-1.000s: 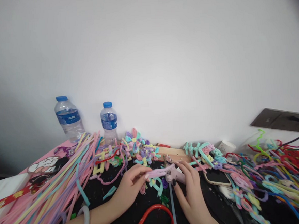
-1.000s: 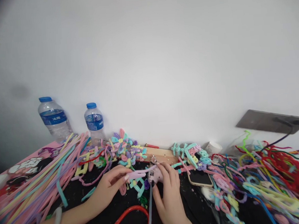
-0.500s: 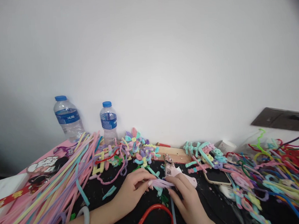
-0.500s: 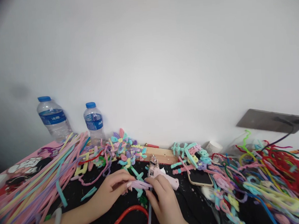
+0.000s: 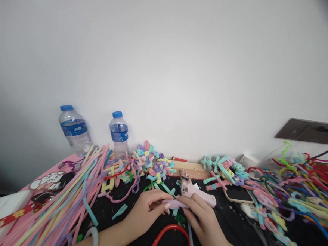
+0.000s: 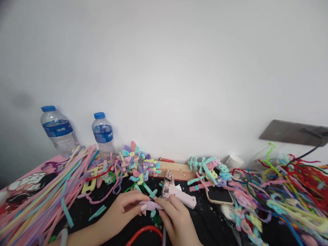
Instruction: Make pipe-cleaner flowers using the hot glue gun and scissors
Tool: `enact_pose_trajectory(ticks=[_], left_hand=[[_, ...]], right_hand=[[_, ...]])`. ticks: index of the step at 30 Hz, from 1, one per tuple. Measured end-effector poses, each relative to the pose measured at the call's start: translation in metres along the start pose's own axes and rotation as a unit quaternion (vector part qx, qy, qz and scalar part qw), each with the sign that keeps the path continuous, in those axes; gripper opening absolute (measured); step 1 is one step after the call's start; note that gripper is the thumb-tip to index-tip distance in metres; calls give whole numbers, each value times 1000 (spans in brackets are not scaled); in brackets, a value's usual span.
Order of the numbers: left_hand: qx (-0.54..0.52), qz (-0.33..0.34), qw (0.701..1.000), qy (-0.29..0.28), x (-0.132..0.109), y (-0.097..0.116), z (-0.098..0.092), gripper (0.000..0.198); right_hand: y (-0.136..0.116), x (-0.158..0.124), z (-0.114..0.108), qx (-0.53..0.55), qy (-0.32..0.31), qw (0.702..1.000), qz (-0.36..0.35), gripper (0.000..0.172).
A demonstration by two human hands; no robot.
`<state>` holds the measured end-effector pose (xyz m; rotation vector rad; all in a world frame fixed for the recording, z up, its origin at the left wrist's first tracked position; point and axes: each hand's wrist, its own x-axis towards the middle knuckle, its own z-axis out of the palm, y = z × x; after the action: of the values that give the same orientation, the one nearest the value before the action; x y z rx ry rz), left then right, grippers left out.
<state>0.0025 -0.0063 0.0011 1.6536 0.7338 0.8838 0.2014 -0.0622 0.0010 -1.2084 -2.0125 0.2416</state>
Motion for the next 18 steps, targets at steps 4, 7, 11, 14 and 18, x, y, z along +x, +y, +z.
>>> enact_pose_trajectory(ticks=[4, 7, 11, 14, 18], left_hand=[[-36, -10, 999, -2, 0, -2, 1, 17], [-64, -24, 998, 5, 1, -2, 1, 17], [-88, -49, 995, 16, 2, 0, 2, 17], [-100, -63, 993, 29, 2, -1, 2, 19], [-105, -75, 989, 71, 4, -4, -1, 25]], right_hand=[[-3, 1, -1, 18, -12, 1000, 9, 31], [-4, 1, -3, 41, -11, 999, 7, 31], [-4, 2, -4, 56, -4, 998, 10, 30], [-1, 1, -4, 35, 24, 999, 30, 28], [8, 0, -4, -59, 108, 989, 86, 27]])
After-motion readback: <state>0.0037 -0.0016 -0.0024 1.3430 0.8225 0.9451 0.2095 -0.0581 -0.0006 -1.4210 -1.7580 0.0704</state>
